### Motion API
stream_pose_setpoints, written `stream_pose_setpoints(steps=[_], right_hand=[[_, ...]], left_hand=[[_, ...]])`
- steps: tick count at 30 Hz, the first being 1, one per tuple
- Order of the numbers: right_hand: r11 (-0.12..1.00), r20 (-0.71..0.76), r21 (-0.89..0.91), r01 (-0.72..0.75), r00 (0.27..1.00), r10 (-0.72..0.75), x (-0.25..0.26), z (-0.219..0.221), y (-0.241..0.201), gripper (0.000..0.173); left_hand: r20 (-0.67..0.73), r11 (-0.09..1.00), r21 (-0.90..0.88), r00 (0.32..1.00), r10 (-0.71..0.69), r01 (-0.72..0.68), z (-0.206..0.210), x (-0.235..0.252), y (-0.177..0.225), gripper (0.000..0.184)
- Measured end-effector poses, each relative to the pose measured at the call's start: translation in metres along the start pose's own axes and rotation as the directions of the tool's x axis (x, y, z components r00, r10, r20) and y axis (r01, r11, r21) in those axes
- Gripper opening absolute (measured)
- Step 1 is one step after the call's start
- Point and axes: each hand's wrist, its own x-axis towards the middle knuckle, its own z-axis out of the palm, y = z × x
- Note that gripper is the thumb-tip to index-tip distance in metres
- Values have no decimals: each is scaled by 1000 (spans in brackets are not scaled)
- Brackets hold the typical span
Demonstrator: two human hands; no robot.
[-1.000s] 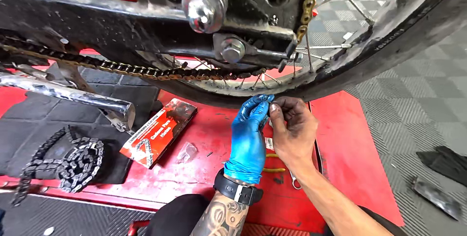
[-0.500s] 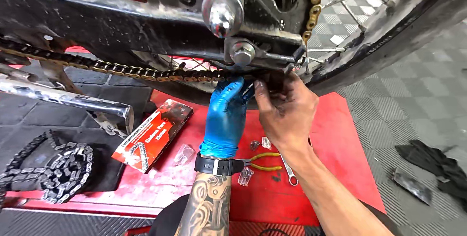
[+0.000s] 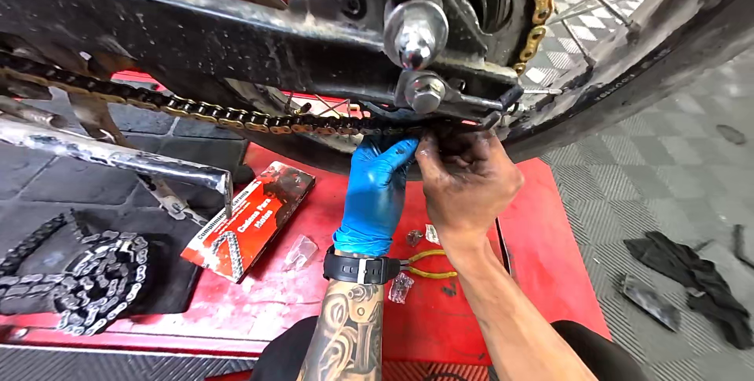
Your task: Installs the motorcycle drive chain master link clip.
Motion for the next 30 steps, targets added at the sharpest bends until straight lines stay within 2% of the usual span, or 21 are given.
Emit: stream_pose_setpoints(steps=[6, 8, 11, 14, 17, 19, 22, 26, 30], right_hand=[[999, -57, 51, -18, 998, 21, -4, 6, 0, 17], [997, -53, 67, -49, 997, 53, -3, 5, -2, 18], [976, -25, 156, -153, 987, 159, -2, 3, -5, 23], [904, 45, 311, -292, 955, 293, -2, -1, -5, 29], [814, 132, 406, -415, 908, 397, 0, -5, -3, 39], [818, 157, 399, -414, 910, 384, 1, -7, -1, 40], [883, 179, 343, -319, 946, 271, 4, -9, 6, 30], [859, 284, 344, -379, 914, 290, 11, -17, 12, 24], [871, 329, 324, -370, 907, 263, 16, -17, 10, 19]], left_hand=[[-23, 995, 92, 999, 36, -34, 2, 1, 1, 23], [-71, 988, 144, 996, 61, -51, 6, 1, 1, 21], [-112, 968, 235, 986, 121, -92, 10, 2, 0, 20], [-101, 929, 340, 977, 188, -144, 15, -1, 2, 21], [-49, 872, 467, 981, 189, -145, 18, -18, 9, 25], [-37, 877, 455, 980, 196, -158, 19, -19, 9, 28], [-112, 898, 406, 966, 235, -171, 23, -3, 3, 27], [-139, 892, 418, 959, 249, -171, 25, -1, 1, 27], [-145, 870, 457, 950, 275, -182, 26, -1, -3, 27]])
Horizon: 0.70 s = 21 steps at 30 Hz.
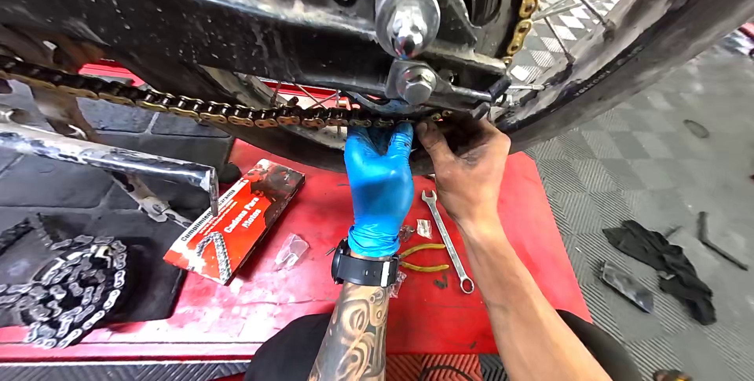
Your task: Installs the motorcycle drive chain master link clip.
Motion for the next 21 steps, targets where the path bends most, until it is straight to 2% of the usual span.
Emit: stream_pose_setpoints(steps=[5, 9, 12, 14, 16, 17, 19, 20, 21], right_hand=[[998, 75, 50, -46, 996, 42, 7, -4, 2, 18], [991, 196, 78, -110, 976, 93, 17, -18, -1, 21], [986, 328, -140, -93, 935, 135, 15, -41, -5, 25], [916, 497, -401, -28, 833, 243, -4, -64, 2, 28], [725, 643, -669, 161, 616, 456, -40, -81, 20, 36], [634, 677, -718, 286, 501, 540, -61, -85, 32, 41], [558, 697, -711, 428, 325, 639, -94, -88, 52, 52], [552, 700, -699, 455, 276, 659, -102, -87, 58, 52], [551, 705, -688, 471, 257, 660, -104, -85, 61, 49]], left_hand=[[-10, 998, 60, 1000, 19, -19, 0, 0, 0, 22], [-17, 995, 92, 999, 43, -41, 1, 1, -2, 20], [0, 997, 62, 999, 45, -45, -2, 3, -3, 20], [18, 998, 40, 999, 42, -43, -3, 5, -4, 22], [49, 999, 19, 998, 39, -40, -5, 6, -2, 26], [58, 999, 31, 998, 35, -37, -7, 5, -1, 27], [87, 994, 110, 996, 9, -19, -12, -4, 3, 30], [91, 991, 132, 996, -3, -9, -13, -7, 4, 31], [89, 990, 139, 996, -9, -4, -13, -8, 5, 31]])
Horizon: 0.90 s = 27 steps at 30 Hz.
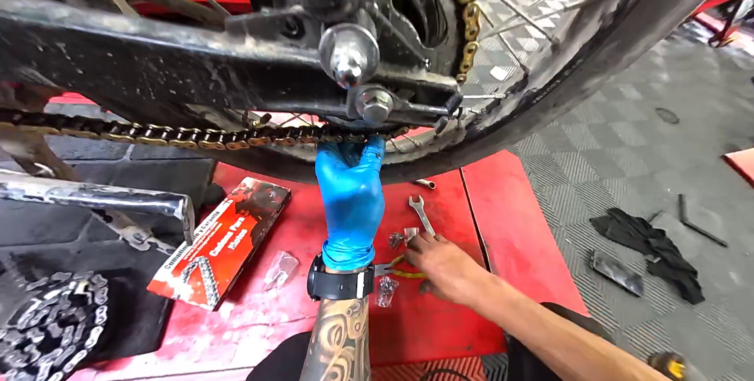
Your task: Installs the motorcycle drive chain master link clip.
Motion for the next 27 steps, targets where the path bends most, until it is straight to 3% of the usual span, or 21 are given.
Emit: stream_pose_setpoints(steps=[3, 7, 12, 15, 17, 19, 22, 27], right_hand=[[1000, 35, -16, 3, 999, -3, 5, -4, -3, 36], [989, 35, -11, -147, 988, 148, 5, -11, -17, 68], [932, -208, 292, -216, 937, 282, -17, -14, -1, 33], [882, -505, 463, -85, 793, 341, -26, -7, 12, 24], [894, -680, 447, 9, 653, 333, -20, -10, 8, 28], [903, -764, 424, 62, 559, 321, -8, -19, -2, 24], [890, -809, 436, 131, 491, 324, 13, -26, -15, 16], [860, -817, 486, 155, 430, 384, 40, -19, -27, 23]], left_hand=[[8, 998, -57, 1000, 22, -21, 0, 6, -3, 33], [-5, 989, -132, 998, 66, -66, 2, 16, -9, 33], [17, 989, -128, 997, 69, -66, -7, 22, -9, 28], [-6, 983, -176, 999, 46, -46, -7, 23, -11, 30], [-18, 981, -189, 999, 37, -40, -6, 23, -12, 29], [-18, 982, -185, 999, 33, -36, -6, 23, -13, 27], [-6, 981, -191, 1000, 31, -32, -7, 23, -14, 28], [-4, 977, -213, 1000, 13, -14, -7, 22, -12, 28]])
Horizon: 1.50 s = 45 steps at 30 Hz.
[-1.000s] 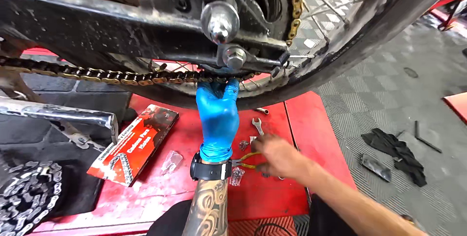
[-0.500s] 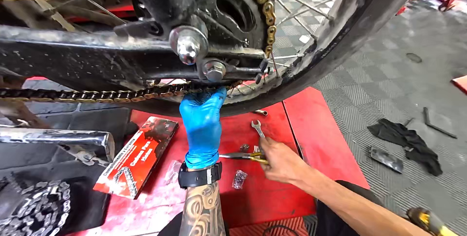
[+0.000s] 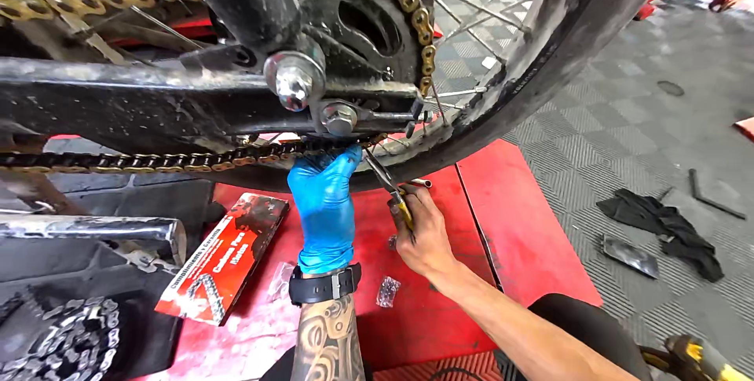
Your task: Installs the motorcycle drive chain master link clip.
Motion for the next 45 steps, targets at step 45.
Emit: stream_pose_setpoints(steps=[45], right_hand=[[956, 148, -195, 221, 970, -194, 41, -17, 18, 21]], left_hand=[[36, 999, -49, 999, -12, 14, -4, -1, -8, 30]])
